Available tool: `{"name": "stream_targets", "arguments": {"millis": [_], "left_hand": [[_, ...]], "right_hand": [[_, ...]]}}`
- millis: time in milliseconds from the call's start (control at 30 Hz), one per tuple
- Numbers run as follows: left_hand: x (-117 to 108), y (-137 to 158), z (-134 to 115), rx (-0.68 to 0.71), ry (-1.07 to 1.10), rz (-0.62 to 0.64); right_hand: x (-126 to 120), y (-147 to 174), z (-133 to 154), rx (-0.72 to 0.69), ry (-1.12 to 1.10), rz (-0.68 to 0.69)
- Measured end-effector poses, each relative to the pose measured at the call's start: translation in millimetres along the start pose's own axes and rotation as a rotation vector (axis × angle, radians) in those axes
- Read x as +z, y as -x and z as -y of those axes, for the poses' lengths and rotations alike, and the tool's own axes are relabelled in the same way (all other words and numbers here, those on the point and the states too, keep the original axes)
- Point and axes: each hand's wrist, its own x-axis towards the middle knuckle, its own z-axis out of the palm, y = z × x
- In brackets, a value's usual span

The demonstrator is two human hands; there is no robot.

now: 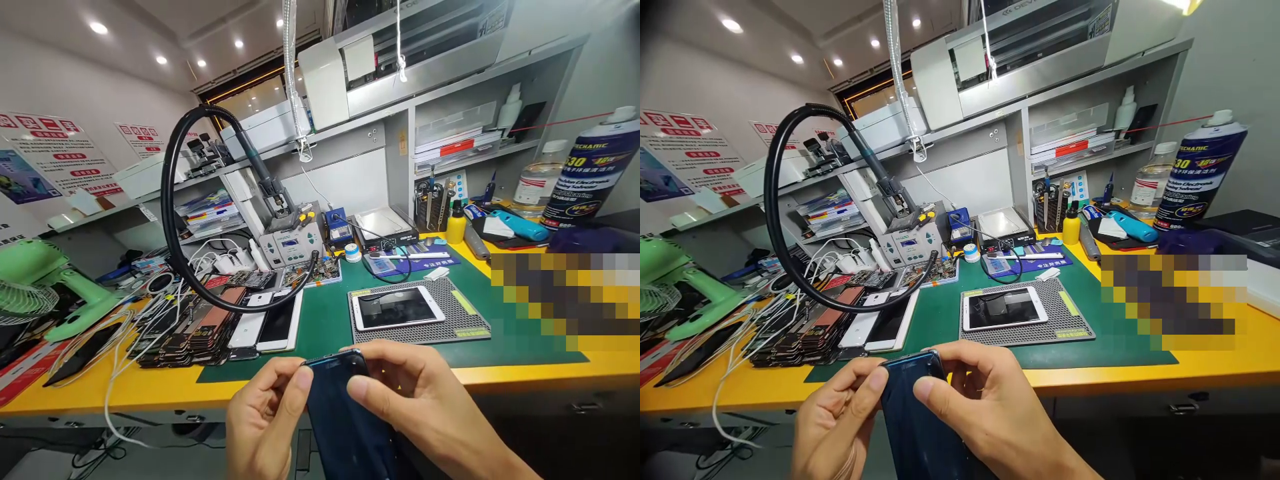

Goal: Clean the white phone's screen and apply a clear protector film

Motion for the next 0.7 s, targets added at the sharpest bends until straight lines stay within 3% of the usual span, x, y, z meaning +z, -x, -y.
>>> {"name": "stream_targets", "arguments": {"millis": [333,700], "left_hand": [[7.3,7.8,2.3,0.021,0.037,-0.119],[30.7,17.4,-12.6,0.147,0.018,-0.276]], "right_hand": [[3.2,1.0,11.2,-0.199,0.196,-0.047],[3.3,2.2,12.1,-0.249,0.244,-0.057]]}}
